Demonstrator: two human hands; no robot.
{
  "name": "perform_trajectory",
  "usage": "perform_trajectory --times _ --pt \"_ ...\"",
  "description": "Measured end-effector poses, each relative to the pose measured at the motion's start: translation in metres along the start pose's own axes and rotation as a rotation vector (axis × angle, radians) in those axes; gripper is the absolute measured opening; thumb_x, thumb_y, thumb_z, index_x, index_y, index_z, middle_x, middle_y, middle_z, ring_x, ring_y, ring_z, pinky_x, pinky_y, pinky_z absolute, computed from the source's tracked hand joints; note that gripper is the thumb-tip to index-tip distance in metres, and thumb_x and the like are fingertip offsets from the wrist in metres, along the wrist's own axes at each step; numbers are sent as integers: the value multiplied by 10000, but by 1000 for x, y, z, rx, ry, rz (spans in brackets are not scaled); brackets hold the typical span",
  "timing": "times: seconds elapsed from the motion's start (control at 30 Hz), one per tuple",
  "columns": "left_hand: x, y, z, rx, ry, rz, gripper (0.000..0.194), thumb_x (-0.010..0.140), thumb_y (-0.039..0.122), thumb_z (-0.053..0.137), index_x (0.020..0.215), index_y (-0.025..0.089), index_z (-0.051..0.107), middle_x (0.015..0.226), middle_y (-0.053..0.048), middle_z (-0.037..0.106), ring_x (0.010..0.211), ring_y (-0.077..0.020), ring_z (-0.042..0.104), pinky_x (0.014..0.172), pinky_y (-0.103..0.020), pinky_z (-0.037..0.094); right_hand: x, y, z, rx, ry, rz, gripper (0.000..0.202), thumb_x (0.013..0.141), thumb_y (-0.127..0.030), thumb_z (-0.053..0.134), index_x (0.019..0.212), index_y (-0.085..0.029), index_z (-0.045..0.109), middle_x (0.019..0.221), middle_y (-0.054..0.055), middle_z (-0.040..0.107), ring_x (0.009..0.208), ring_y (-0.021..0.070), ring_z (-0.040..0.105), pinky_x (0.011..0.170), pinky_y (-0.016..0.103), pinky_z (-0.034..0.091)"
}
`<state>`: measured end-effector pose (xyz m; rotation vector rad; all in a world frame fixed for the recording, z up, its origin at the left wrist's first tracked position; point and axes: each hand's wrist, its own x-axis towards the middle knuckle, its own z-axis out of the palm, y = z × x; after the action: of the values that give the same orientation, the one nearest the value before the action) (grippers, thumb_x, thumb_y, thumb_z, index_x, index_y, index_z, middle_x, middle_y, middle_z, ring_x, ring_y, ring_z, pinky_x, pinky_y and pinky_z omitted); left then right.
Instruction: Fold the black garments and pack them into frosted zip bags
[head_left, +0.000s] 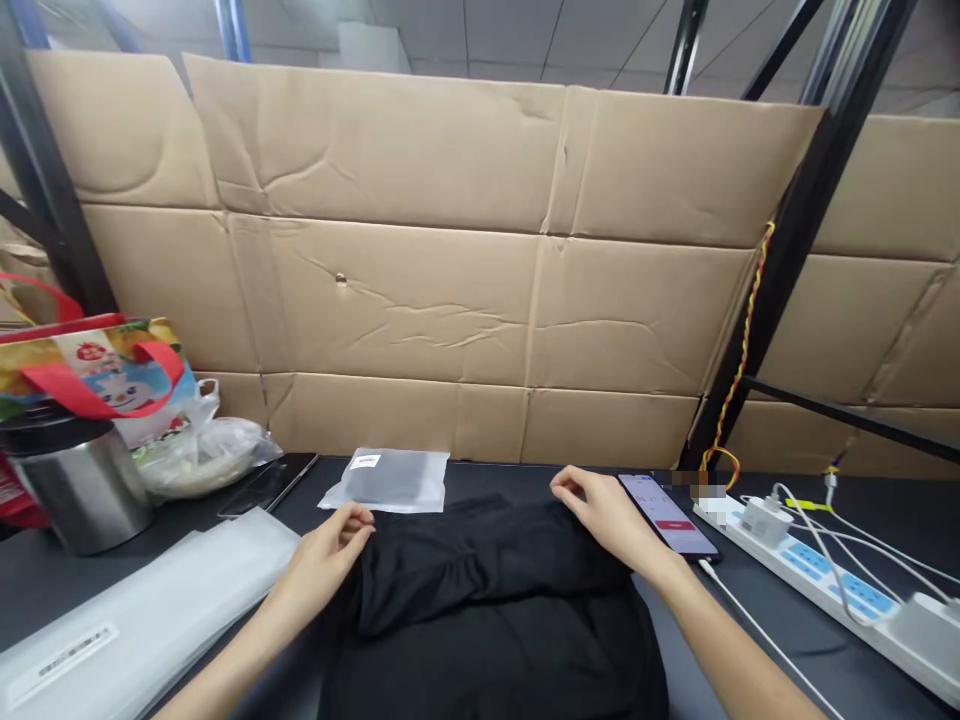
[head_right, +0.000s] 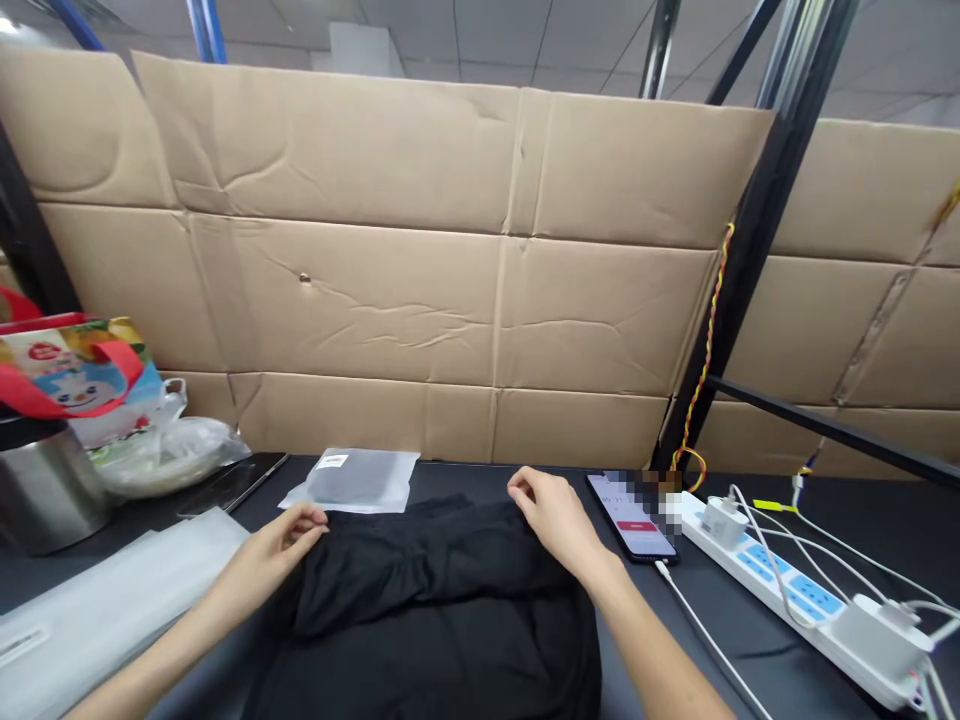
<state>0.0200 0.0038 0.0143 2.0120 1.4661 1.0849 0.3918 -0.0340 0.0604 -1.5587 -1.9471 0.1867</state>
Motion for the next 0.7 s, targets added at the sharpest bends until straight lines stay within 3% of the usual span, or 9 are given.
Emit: perform_trajectory --times 0.1,0.23,0.37,0.5,0.6,0.7 --pt "-7 3 -5 84 30 121 327 838 467 514 1044 228 600 1101 -60 656 1101 -326 561 989 -475 412 -3 -17 14 -65 75 -19 214 918 -293 430 921 -212 628 927 65 672 901 243 610 856 385 420" --pt "-18 16 -6 306 -92 390 348 945 362 422 1259 305 560 1360 18 543 1329 -259 394 1128 -460 281 -23 -37 20 -159 44 -50 177 918 -355 477 888 -245 613 859 41 653 827 233 600 770 359 445" --pt "-28 11 -3 496 -262 522 436 994 317 381 1426 370 357 1464 56 422 1361 -228 350 1138 -457 265 -35 -13 9 -342 7 51 194 884 -387 534 951 -214 591 898 84 646 863 278 604 757 402 462" --pt "-31 1 0 553 -295 537 501 995 345 402 1469 363 240 1499 33 355 1364 -232 337 1130 -460 275 -43 13 -6 -278 -20 95 229 896 -384 502 1018 -213 591 1000 93 658 961 270 612 830 402 480" --pt "-23 27 11 518 -294 553 485 997 358 403 1462 358 266 1490 38 372 1377 -232 309 1142 -474 244 -50 -5 3 -259 -103 -116 442 842 -287 556 1274 -213 504 1312 87 556 1223 256 492 1021 400 404" --pt "-10 70 34 399 -474 643 457 1019 333 343 1468 339 261 1504 39 342 1390 -210 279 1154 -447 223 -54 -35 30 -370 -250 -318 684 748 -94 529 1414 -130 375 1474 98 387 1366 251 322 1132 413 280"
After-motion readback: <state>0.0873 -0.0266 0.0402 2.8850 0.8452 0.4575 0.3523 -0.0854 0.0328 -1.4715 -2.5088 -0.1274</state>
